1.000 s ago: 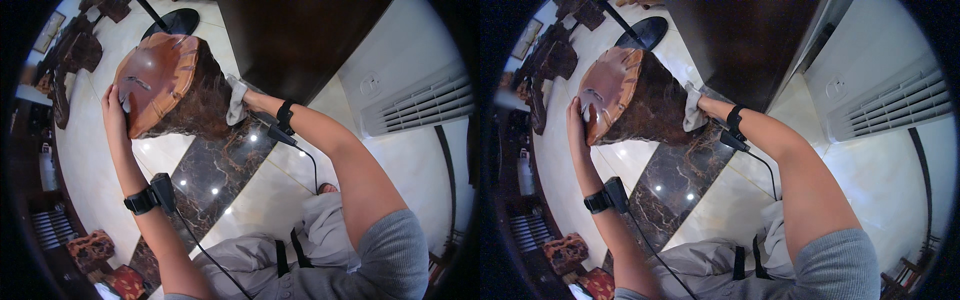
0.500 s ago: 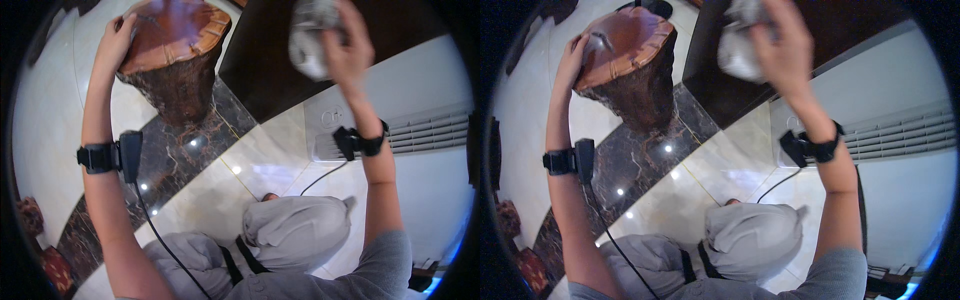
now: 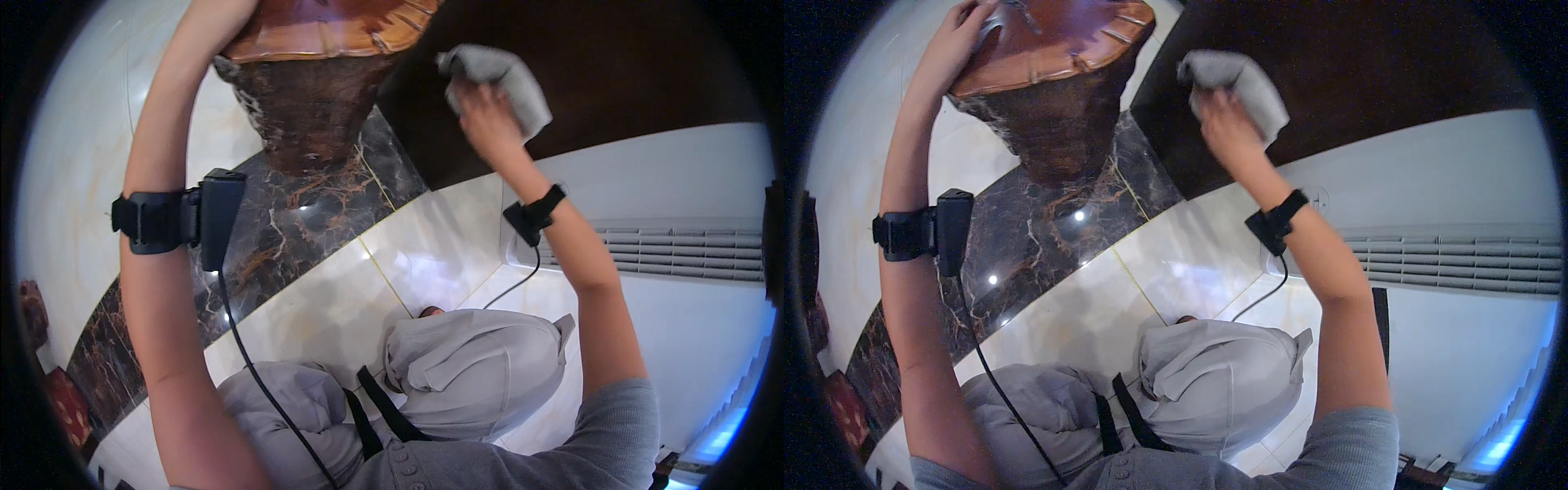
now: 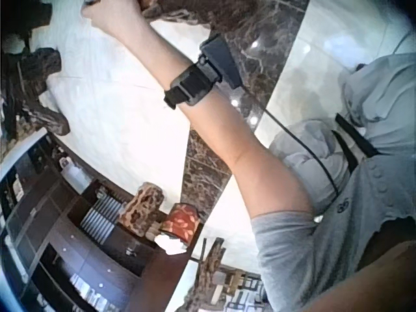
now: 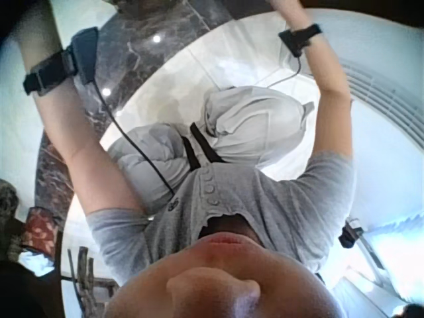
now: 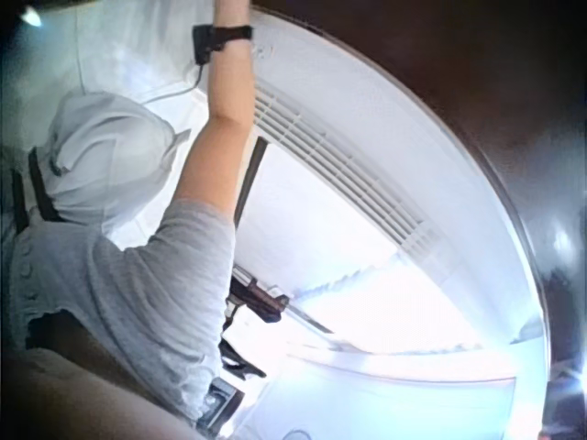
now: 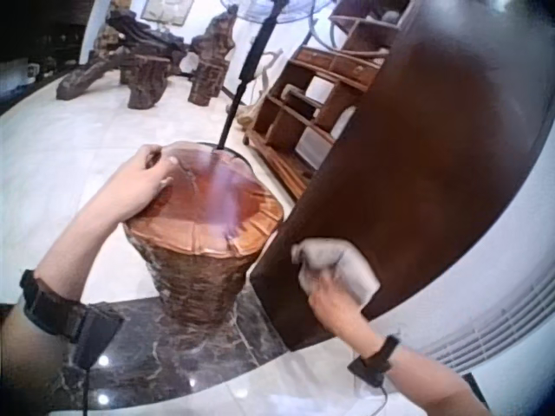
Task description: Wiping and cleaning a decorative wooden sculpture or furniture piece with a cloth.
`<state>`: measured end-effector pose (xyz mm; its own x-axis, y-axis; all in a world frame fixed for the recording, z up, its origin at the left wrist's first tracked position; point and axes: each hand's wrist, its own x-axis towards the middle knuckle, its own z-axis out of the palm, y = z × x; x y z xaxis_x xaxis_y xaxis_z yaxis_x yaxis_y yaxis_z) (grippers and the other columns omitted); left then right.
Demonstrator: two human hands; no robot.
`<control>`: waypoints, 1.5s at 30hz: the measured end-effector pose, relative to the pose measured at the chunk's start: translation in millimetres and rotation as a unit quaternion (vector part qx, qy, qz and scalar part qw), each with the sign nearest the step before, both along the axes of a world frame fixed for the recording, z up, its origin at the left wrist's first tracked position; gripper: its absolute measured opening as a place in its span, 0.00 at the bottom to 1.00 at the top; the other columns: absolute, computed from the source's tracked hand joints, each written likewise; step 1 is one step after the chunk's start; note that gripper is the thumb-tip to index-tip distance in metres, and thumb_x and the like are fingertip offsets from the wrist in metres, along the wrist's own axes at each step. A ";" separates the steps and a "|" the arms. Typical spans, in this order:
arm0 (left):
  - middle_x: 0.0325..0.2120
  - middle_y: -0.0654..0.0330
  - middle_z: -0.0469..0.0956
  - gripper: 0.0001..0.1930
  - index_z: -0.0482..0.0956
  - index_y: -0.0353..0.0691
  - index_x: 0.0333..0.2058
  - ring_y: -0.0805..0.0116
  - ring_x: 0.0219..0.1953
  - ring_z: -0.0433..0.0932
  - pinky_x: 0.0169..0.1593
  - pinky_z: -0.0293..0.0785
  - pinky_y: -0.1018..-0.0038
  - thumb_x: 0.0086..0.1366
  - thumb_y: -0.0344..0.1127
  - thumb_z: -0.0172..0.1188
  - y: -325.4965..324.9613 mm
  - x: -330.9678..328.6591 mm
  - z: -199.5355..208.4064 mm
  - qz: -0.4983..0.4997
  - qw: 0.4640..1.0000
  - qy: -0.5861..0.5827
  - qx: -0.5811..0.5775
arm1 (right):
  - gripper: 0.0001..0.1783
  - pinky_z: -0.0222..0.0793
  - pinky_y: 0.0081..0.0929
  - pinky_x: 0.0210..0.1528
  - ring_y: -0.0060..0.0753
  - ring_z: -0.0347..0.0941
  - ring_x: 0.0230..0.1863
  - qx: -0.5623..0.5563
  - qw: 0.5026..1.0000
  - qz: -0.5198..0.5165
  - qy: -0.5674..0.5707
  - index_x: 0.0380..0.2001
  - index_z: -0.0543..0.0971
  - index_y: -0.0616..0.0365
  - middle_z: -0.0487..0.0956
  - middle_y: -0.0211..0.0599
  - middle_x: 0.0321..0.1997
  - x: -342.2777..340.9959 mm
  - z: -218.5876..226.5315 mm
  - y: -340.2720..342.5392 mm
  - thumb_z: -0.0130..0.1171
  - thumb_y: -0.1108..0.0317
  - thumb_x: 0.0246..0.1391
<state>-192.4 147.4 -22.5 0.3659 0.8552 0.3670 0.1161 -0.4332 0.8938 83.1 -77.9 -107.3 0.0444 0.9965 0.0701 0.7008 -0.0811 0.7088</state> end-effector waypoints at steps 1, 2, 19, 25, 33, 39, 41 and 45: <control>0.39 0.47 0.72 0.26 0.63 0.25 0.48 0.63 0.40 0.72 0.45 0.67 0.72 0.59 0.44 0.49 3.5 -1.1 -1.7 0.007 1.000 0.001 0.000 | 0.26 0.54 0.37 0.55 0.33 0.59 0.54 -0.079 0.996 0.027 -0.040 0.51 0.66 0.61 0.67 0.37 0.53 -2.3 -26.4 -8.5 0.47 0.65 0.46; 0.40 0.45 0.72 0.26 0.63 0.24 0.47 0.61 0.41 0.72 0.46 0.67 0.71 0.59 0.44 0.50 11.4 1.1 -3.9 0.025 0.999 0.028 0.021 | 0.24 0.53 0.37 0.57 0.33 0.58 0.54 -0.143 0.988 0.040 -0.036 0.49 0.68 0.62 0.67 0.37 0.53 2.2 -57.8 -22.0 0.46 0.67 0.46; 0.38 0.51 0.72 0.26 0.63 0.28 0.49 0.68 0.39 0.71 0.43 0.68 0.78 0.59 0.44 0.51 19.9 -4.7 -7.1 -0.012 0.999 -0.025 -0.032 | 0.16 0.48 0.33 0.59 0.35 0.59 0.52 -0.009 0.989 0.131 0.075 0.34 0.75 0.61 0.71 0.36 0.43 16.9 -142.8 106.5 0.47 0.64 0.43; 0.33 0.58 0.71 0.18 0.68 0.36 0.45 0.73 0.33 0.69 0.35 0.67 0.82 0.59 0.41 0.49 -12.6 -1.6 7.2 0.039 0.997 -0.046 -0.047 | 0.12 0.47 0.33 0.58 0.35 0.59 0.50 -0.059 0.992 0.109 0.022 0.26 0.79 0.56 0.75 0.31 0.35 7.9 -168.5 129.6 0.49 0.63 0.42; 0.33 0.59 0.73 0.19 0.69 0.36 0.43 0.73 0.34 0.70 0.37 0.67 0.79 0.59 0.43 0.49 0.9 -17.7 6.7 0.042 0.997 0.052 0.027 | 0.12 0.49 0.35 0.59 0.38 0.60 0.51 -0.201 0.968 0.117 0.098 0.25 0.80 0.58 0.74 0.36 0.41 0.0 -165.4 51.4 0.50 0.66 0.40; 0.34 0.52 0.73 0.24 0.66 0.27 0.43 0.69 0.34 0.71 0.40 0.68 0.76 0.57 0.44 0.51 8.0 -2.9 4.5 0.027 0.999 0.027 -0.024 | 0.12 0.48 0.42 0.58 0.37 0.62 0.52 -0.519 0.851 0.037 0.063 0.28 0.80 0.54 0.76 0.30 0.37 -23.7 -116.7 -83.2 0.55 0.62 0.38; 0.33 0.52 0.74 0.24 0.65 0.26 0.43 0.69 0.33 0.72 0.38 0.68 0.76 0.57 0.44 0.51 19.6 10.1 3.2 0.015 1.000 0.009 -0.009 | 0.15 0.47 0.40 0.59 0.39 0.65 0.49 -0.578 0.806 -0.083 0.101 0.34 0.79 0.54 0.77 0.33 0.36 -10.3 -91.1 -108.8 0.53 0.65 0.39; 0.32 0.52 0.74 0.25 0.64 0.25 0.44 0.70 0.32 0.72 0.38 0.68 0.78 0.56 0.43 0.52 17.1 -6.4 6.0 0.002 0.999 0.024 0.024 | 0.22 0.53 0.41 0.55 0.43 0.66 0.49 -0.448 0.814 -0.169 0.329 0.44 0.74 0.52 0.76 0.43 0.39 -35.1 19.8 -63.4 0.49 0.74 0.39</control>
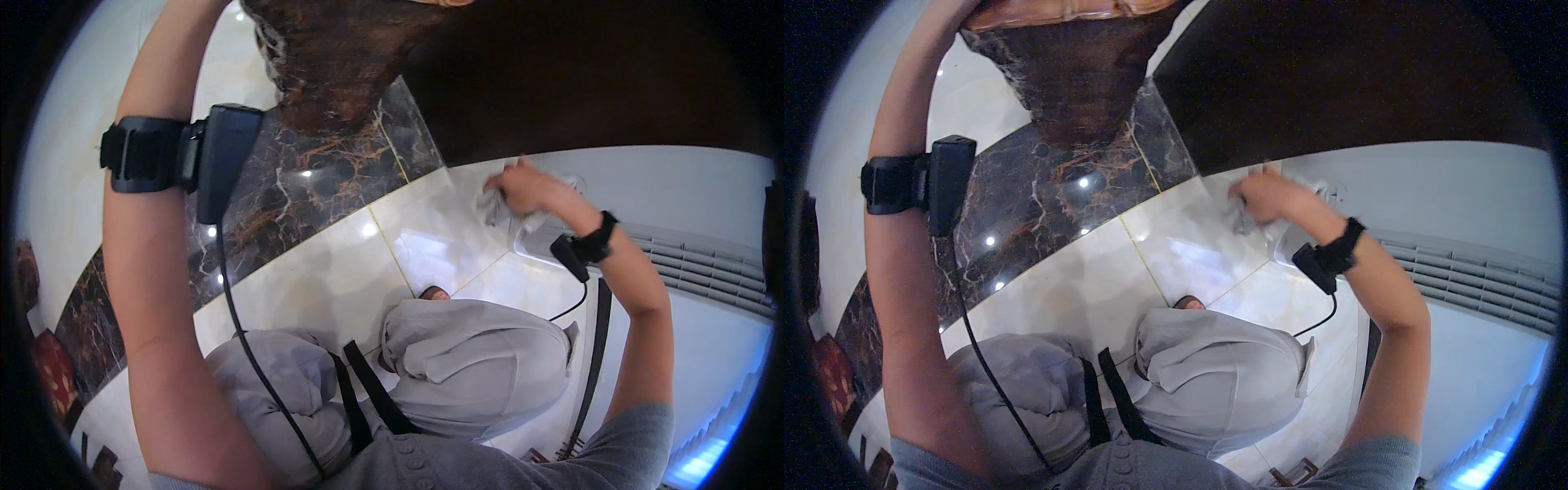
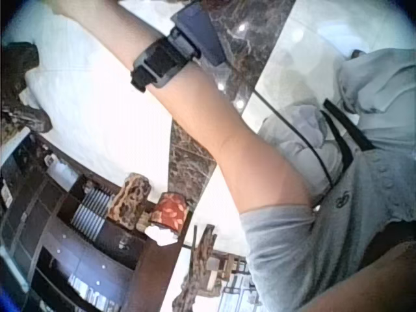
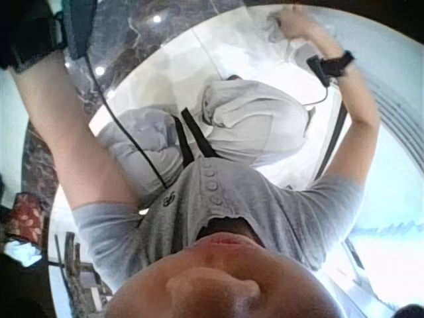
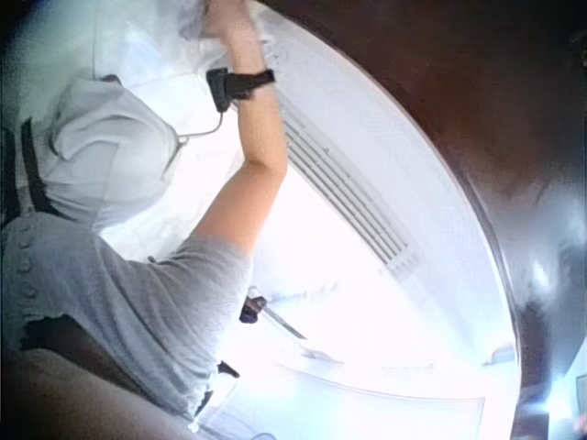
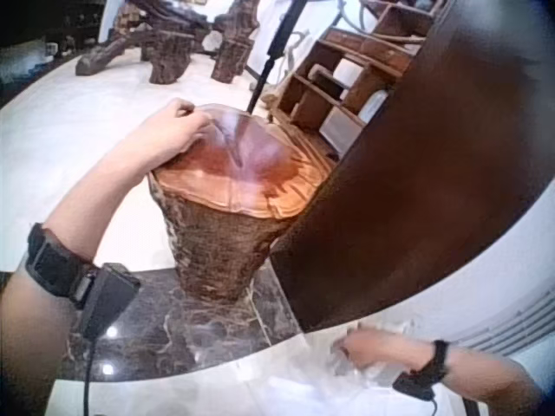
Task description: Wiping and cleaning a decorative wooden sculpture or furniture piece with a cloth.
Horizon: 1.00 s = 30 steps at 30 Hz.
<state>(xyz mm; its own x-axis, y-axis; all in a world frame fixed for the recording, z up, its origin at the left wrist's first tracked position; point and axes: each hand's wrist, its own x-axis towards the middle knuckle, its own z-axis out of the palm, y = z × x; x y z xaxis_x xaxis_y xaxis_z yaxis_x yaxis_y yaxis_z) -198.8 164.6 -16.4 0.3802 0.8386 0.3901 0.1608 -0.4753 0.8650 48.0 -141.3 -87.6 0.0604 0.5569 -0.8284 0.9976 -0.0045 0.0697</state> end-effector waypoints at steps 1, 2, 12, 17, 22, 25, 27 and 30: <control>0.31 0.53 0.74 0.24 0.64 0.25 0.44 0.70 0.31 0.72 0.37 0.68 0.78 0.57 0.42 0.51 -0.3 -2.4 -2.3 -0.015 0.999 -0.025 -0.021 | 0.22 0.56 0.38 0.51 0.42 0.67 0.46 0.134 0.989 0.058 -0.005 0.42 0.75 0.51 0.76 0.43 0.37 -10.2 28.9 14.4 0.49 0.76 0.38; 0.31 0.53 0.74 0.24 0.65 0.25 0.43 0.71 0.31 0.71 0.36 0.68 0.79 0.57 0.42 0.51 -1.4 -5.7 -6.3 -0.028 0.998 -0.047 -0.043 | 0.23 0.57 0.37 0.49 0.42 0.67 0.44 0.257 0.964 0.067 -0.012 0.42 0.75 0.51 0.76 0.41 0.35 -21.7 53.8 27.7 0.49 0.79 0.38; 0.32 0.53 0.74 0.23 0.66 0.28 0.46 0.72 0.33 0.72 0.36 0.68 0.79 0.57 0.41 0.50 3.8 -0.1 -2.3 0.048 0.996 0.069 0.003 | 0.24 0.48 0.38 0.59 0.33 0.56 0.59 0.532 0.761 0.221 -0.299 0.49 0.69 0.48 0.65 0.29 0.56 16.3 64.8 54.8 0.54 0.65 0.43; 0.35 0.51 0.74 0.25 0.67 0.27 0.45 0.69 0.35 0.72 0.39 0.68 0.77 0.56 0.43 0.51 2.4 4.3 -10.4 -0.009 0.999 0.004 -0.035 | 0.25 0.47 0.35 0.59 0.34 0.55 0.58 0.409 0.841 0.245 -0.255 0.49 0.68 0.55 0.63 0.35 0.58 23.1 -35.8 39.8 0.49 0.67 0.43; 0.37 0.49 0.74 0.25 0.66 0.26 0.46 0.66 0.37 0.72 0.41 0.68 0.75 0.55 0.42 0.51 26.3 7.0 -18.8 0.072 0.994 0.067 0.057 | 0.19 0.49 0.33 0.57 0.32 0.57 0.56 0.226 0.915 0.297 -0.153 0.43 0.73 0.55 0.67 0.34 0.53 20.8 -88.8 -5.4 0.48 0.69 0.44; 0.36 0.49 0.74 0.25 0.66 0.25 0.46 0.66 0.36 0.73 0.41 0.68 0.75 0.55 0.41 0.51 26.2 11.5 -20.2 0.093 0.990 0.073 0.083 | 0.20 0.48 0.35 0.57 0.32 0.57 0.57 0.243 0.927 0.241 -0.155 0.43 0.73 0.53 0.67 0.33 0.53 25.6 -73.7 4.9 0.51 0.69 0.42; 0.36 0.48 0.74 0.24 0.67 0.24 0.44 0.66 0.36 0.73 0.40 0.69 0.75 0.55 0.41 0.50 10.4 9.1 -10.6 0.057 0.998 0.021 -0.001 | 0.21 0.47 0.35 0.57 0.33 0.57 0.57 0.334 0.897 0.229 -0.178 0.44 0.72 0.53 0.67 0.33 0.53 20.9 -43.4 33.4 0.52 0.69 0.41; 0.35 0.47 0.74 0.24 0.67 0.24 0.43 0.66 0.35 0.73 0.39 0.69 0.75 0.56 0.41 0.50 9.8 -0.1 -7.3 0.034 0.999 -0.011 -0.027 | 0.24 0.49 0.35 0.57 0.33 0.57 0.56 0.513 0.806 0.217 -0.200 0.45 0.70 0.54 0.69 0.34 0.51 13.0 -29.1 75.8 0.54 0.68 0.40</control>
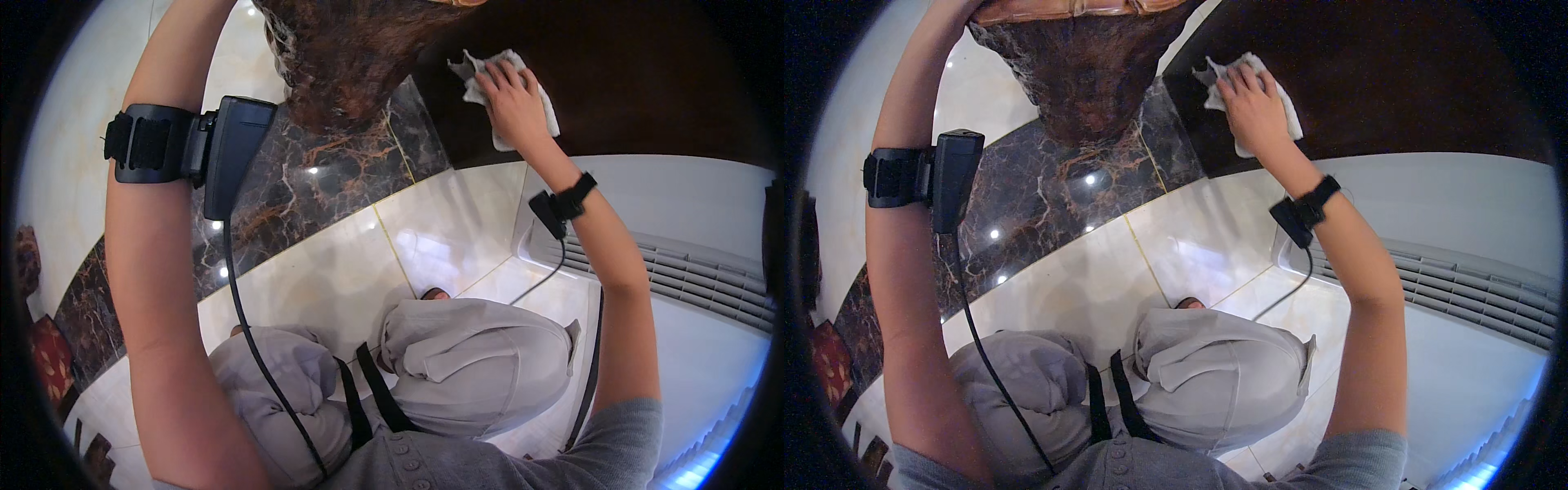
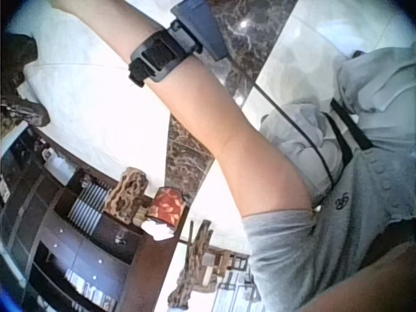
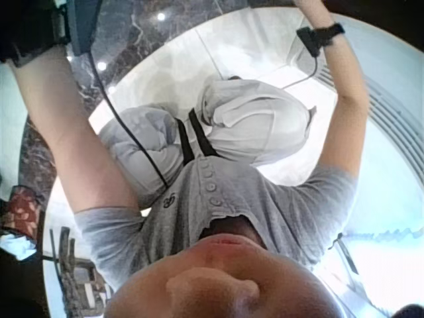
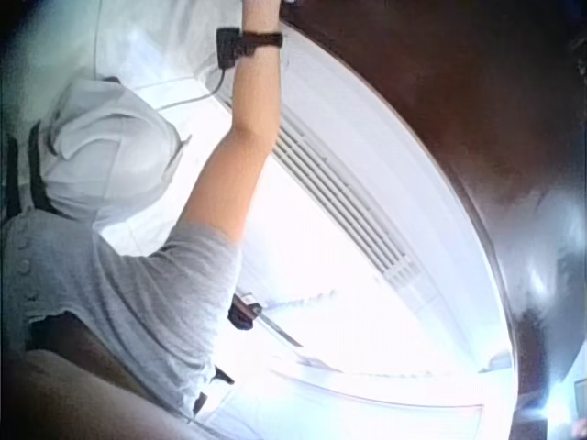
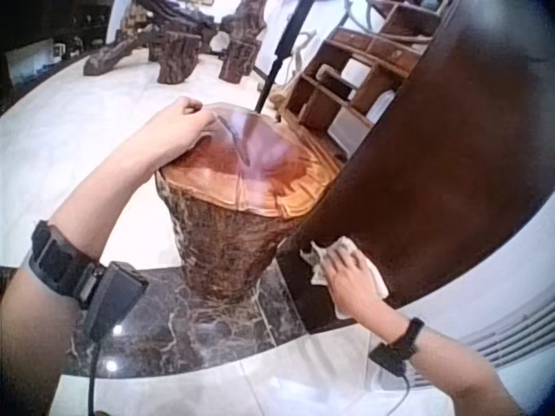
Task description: Wiping and cleaning a decorative wooden sculpture or furniture piece with a cloth.
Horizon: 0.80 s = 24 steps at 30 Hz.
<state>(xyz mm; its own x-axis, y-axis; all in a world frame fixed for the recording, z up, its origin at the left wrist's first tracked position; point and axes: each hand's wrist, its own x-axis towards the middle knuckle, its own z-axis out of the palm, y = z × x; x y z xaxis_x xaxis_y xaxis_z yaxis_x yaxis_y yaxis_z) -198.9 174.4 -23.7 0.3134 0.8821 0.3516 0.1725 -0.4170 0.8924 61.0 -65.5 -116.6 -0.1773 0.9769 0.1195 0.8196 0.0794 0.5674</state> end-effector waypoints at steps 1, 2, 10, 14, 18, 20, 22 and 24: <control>0.35 0.47 0.74 0.24 0.67 0.24 0.43 0.66 0.35 0.73 0.39 0.69 0.75 0.56 0.41 0.50 -0.5 -0.3 0.4 0.001 1.000 -0.001 0.000 | 0.23 0.47 0.36 0.58 0.33 0.57 0.56 0.017 1.000 -0.007 0.003 0.45 0.71 0.53 0.68 0.35 0.51 -3.5 -4.6 7.4 0.53 0.67 0.40; 0.33 0.47 0.75 0.24 0.68 0.24 0.42 0.66 0.34 0.73 0.39 0.69 0.74 0.56 0.42 0.50 -1.7 2.0 2.5 -0.001 1.000 0.005 -0.001 | 0.23 0.47 0.36 0.58 0.33 0.57 0.56 0.018 1.000 -0.005 0.002 0.45 0.71 0.53 0.68 0.35 0.51 0.6 -12.8 8.3 0.53 0.67 0.40; 0.33 0.44 0.75 0.23 0.68 0.22 0.40 0.61 0.35 0.74 0.40 0.70 0.71 0.56 0.42 0.50 -0.4 15.2 -1.9 0.000 0.999 -0.005 0.034 | 0.23 0.51 0.35 0.53 0.32 0.62 0.49 -0.244 0.967 -0.069 0.021 0.45 0.71 0.50 0.73 0.29 0.43 4.1 -52.2 -24.4 0.52 0.69 0.41; 0.36 0.43 0.74 0.24 0.67 0.22 0.42 0.59 0.39 0.74 0.44 0.68 0.72 0.54 0.40 0.50 -13.2 2.1 6.5 0.024 1.000 0.005 0.014 | 0.27 0.52 0.34 0.50 0.33 0.65 0.46 -0.109 0.972 -0.042 0.204 0.46 0.72 0.49 0.73 0.30 0.42 -31.9 14.8 -29.3 0.55 0.75 0.37; 0.37 0.43 0.73 0.24 0.66 0.23 0.42 0.60 0.40 0.72 0.46 0.67 0.72 0.56 0.42 0.52 -12.5 -5.5 12.9 0.069 0.991 0.090 0.070 | 0.27 0.53 0.27 0.51 0.34 0.65 0.46 0.224 0.909 0.087 0.340 0.45 0.73 0.51 0.73 0.33 0.45 -64.7 117.2 -24.3 0.53 0.80 0.35; 0.37 0.45 0.73 0.24 0.67 0.24 0.42 0.61 0.40 0.72 0.46 0.67 0.72 0.57 0.43 0.50 -9.4 -4.1 4.9 0.021 1.000 0.007 0.013 | 0.26 0.56 0.26 0.51 0.34 0.66 0.47 0.327 0.837 0.124 0.421 0.45 0.73 0.53 0.73 0.34 0.45 -72.3 136.0 -7.3 0.52 0.80 0.38; 0.37 0.47 0.73 0.23 0.67 0.26 0.42 0.62 0.40 0.71 0.46 0.67 0.72 0.59 0.44 0.49 -12.0 4.9 5.6 -0.032 0.996 -0.075 -0.044 | 0.22 0.60 0.27 0.49 0.34 0.67 0.47 0.345 0.816 0.119 0.449 0.46 0.72 0.54 0.73 0.37 0.45 -77.2 136.1 14.8 0.53 0.74 0.43; 0.38 0.51 0.72 0.22 0.67 0.28 0.43 0.65 0.39 0.70 0.45 0.66 0.74 0.62 0.46 0.45 -20.8 12.0 11.6 0.010 0.998 -0.038 -0.047 | 0.21 0.57 0.30 0.51 0.34 0.67 0.47 0.219 0.785 0.015 0.579 0.44 0.73 0.54 0.73 0.36 0.45 -86.5 117.5 34.8 0.53 0.71 0.42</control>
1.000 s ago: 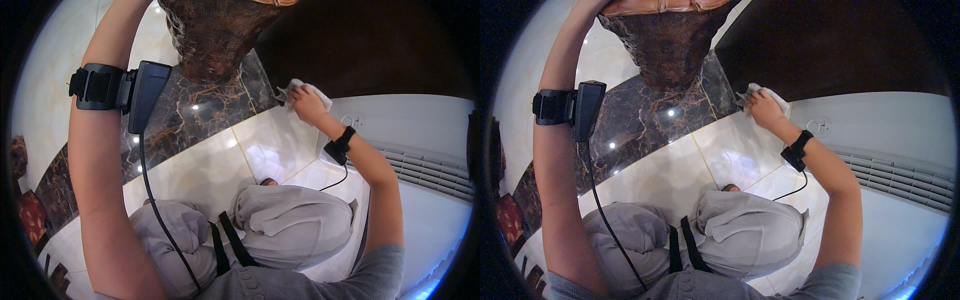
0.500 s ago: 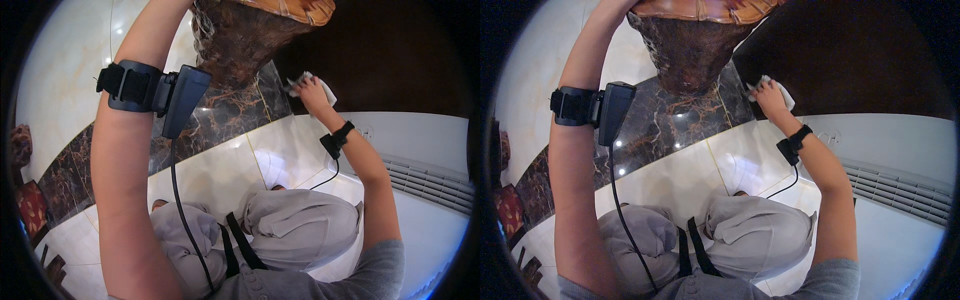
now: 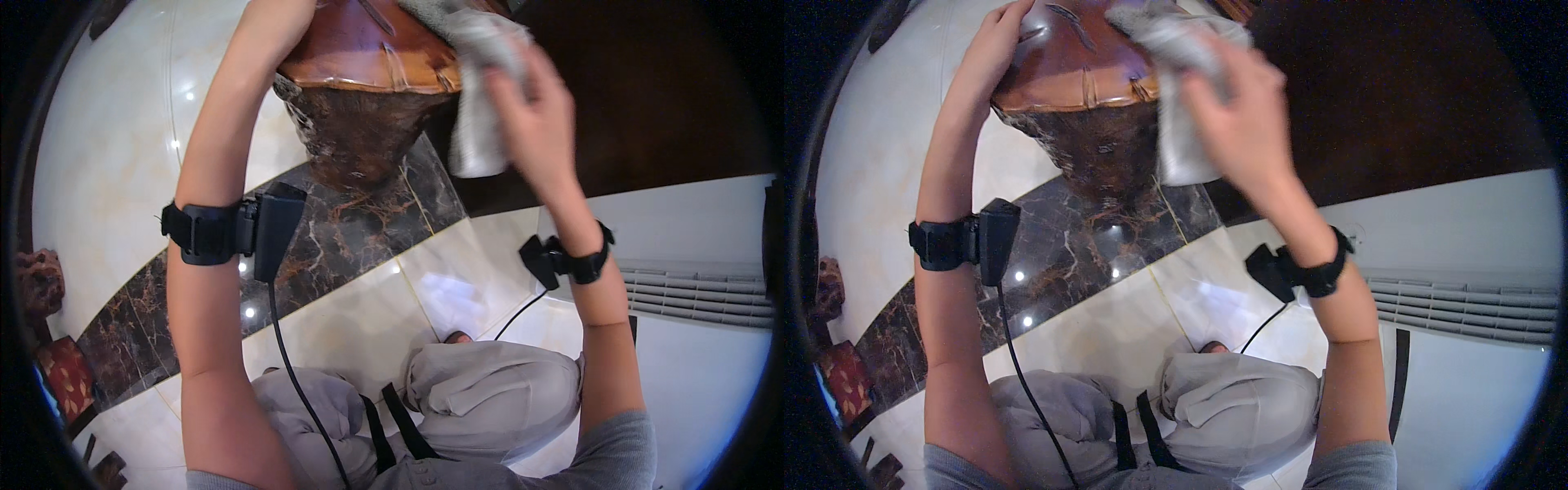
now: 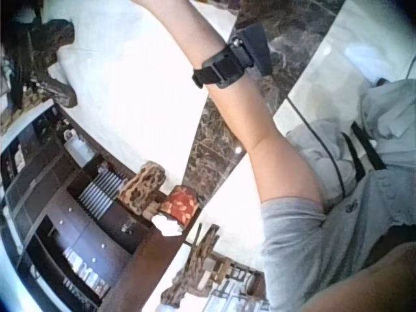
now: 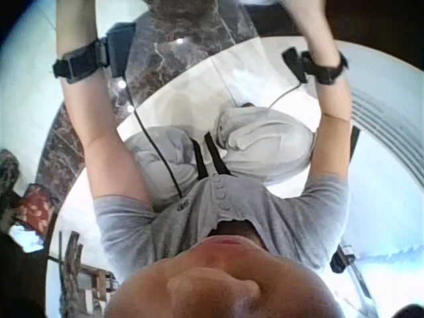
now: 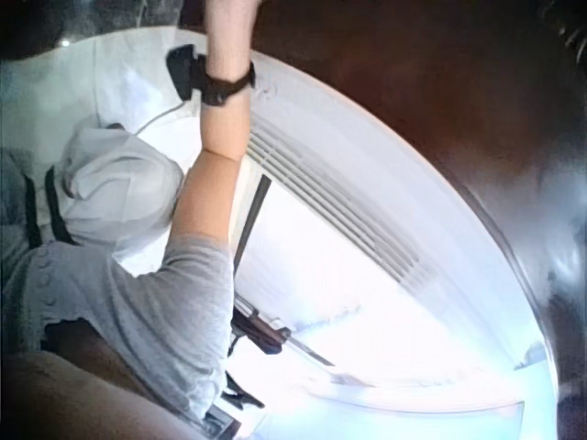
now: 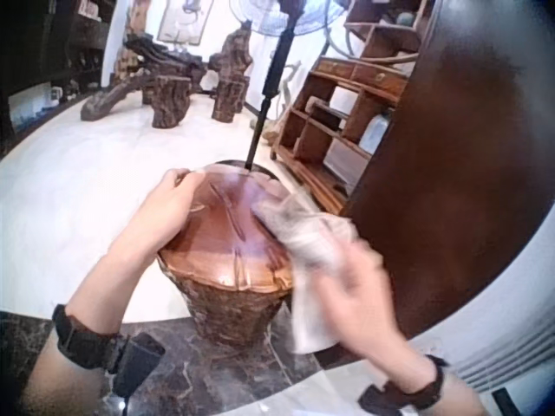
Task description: Wiping and cleaning a decorative wooden sculpture or furniture piece with a cloth.
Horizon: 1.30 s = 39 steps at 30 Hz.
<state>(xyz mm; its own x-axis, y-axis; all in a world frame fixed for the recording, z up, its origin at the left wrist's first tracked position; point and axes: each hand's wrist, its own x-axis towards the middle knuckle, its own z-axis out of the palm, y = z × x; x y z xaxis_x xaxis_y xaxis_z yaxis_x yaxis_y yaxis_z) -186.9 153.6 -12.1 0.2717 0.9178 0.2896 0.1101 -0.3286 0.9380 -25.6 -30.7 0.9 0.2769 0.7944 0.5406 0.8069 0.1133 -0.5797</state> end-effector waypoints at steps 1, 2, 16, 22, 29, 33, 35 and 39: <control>0.38 0.51 0.72 0.22 0.67 0.28 0.43 0.65 0.39 0.70 0.45 0.66 0.74 0.62 0.46 0.45 3.1 1.3 -2.5 0.003 1.000 0.005 0.006 | 0.21 0.54 0.32 0.51 0.34 0.66 0.47 0.053 0.991 0.013 -0.125 0.43 0.73 0.54 0.73 0.35 0.44 -8.7 -7.1 8.3 0.53 0.70 0.39; 0.37 0.53 0.72 0.23 0.67 0.29 0.42 0.67 0.39 0.70 0.44 0.66 0.75 0.62 0.47 0.44 6.2 2.8 -8.7 0.003 1.000 -0.021 0.019 | 0.21 0.51 0.34 0.52 0.34 0.66 0.48 0.107 0.963 0.026 -0.246 0.41 0.74 0.53 0.73 0.34 0.44 -17.5 -12.7 15.2 0.53 0.69 0.37; 0.40 0.55 0.70 0.28 0.66 0.36 0.48 0.68 0.43 0.69 0.48 0.63 0.74 0.61 0.54 0.41 1.6 -23.9 -4.7 -0.026 0.940 -0.224 -0.256 | 0.16 0.54 0.38 0.50 0.38 0.69 0.43 0.024 0.959 0.118 -0.257 0.35 0.73 0.59 0.75 0.44 0.37 -93.5 7.0 88.7 0.50 0.63 0.42; 0.52 0.50 0.63 0.29 0.62 0.35 0.53 0.63 0.55 0.61 0.55 0.56 0.71 0.61 0.52 0.45 -35.9 -47.0 4.8 0.074 0.997 0.004 0.010 | 0.18 0.54 0.40 0.54 0.44 0.65 0.50 -0.100 0.979 0.049 -0.169 0.39 0.75 0.53 0.73 0.46 0.45 -61.5 29.2 81.7 0.45 0.63 0.46; 0.51 0.44 0.62 0.29 0.62 0.33 0.52 0.54 0.55 0.61 0.55 0.58 0.66 0.58 0.49 0.50 -34.2 -75.1 -11.4 0.033 0.994 0.092 0.048 | 0.19 0.60 0.42 0.48 0.42 0.70 0.44 -0.080 0.970 -0.077 -0.215 0.40 0.74 0.57 0.75 0.45 0.41 -2.4 14.5 73.1 0.45 0.60 0.47; 0.52 0.45 0.60 0.28 0.63 0.33 0.51 0.53 0.54 0.61 0.55 0.58 0.65 0.59 0.48 0.50 -16.3 -47.2 -9.4 0.027 0.995 0.055 0.072 | 0.20 0.61 0.40 0.50 0.45 0.67 0.46 -0.016 0.973 -0.074 -0.218 0.43 0.73 0.54 0.74 0.42 0.43 -0.9 6.2 43.1 0.47 0.61 0.45; 0.52 0.48 0.62 0.27 0.63 0.34 0.52 0.57 0.55 0.61 0.55 0.57 0.68 0.59 0.48 0.49 -12.2 -34.6 10.1 0.011 0.998 0.009 0.060 | 0.18 0.61 0.37 0.51 0.47 0.64 0.47 0.064 0.973 -0.046 -0.219 0.41 0.73 0.56 0.73 0.43 0.42 -13.2 -2.6 28.9 0.49 0.64 0.44; 0.40 0.53 0.70 0.26 0.61 0.32 0.52 0.65 0.42 0.67 0.45 0.62 0.74 0.60 0.43 0.48 -13.9 -26.8 23.5 -0.030 0.998 -0.055 -0.013 | 0.25 0.52 0.35 0.49 0.37 0.62 0.48 0.137 0.962 0.016 -0.237 0.44 0.72 0.49 0.69 0.34 0.46 -52.5 -26.7 12.7 0.55 0.71 0.34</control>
<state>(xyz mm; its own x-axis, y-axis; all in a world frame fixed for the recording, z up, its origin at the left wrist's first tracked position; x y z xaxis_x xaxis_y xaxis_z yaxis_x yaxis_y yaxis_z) -213.7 139.6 11.3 0.2946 0.9084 0.2966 -0.0137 -0.3063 0.9518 -78.0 -18.0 -25.8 -0.0747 0.6077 0.7907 0.9669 0.2383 -0.0918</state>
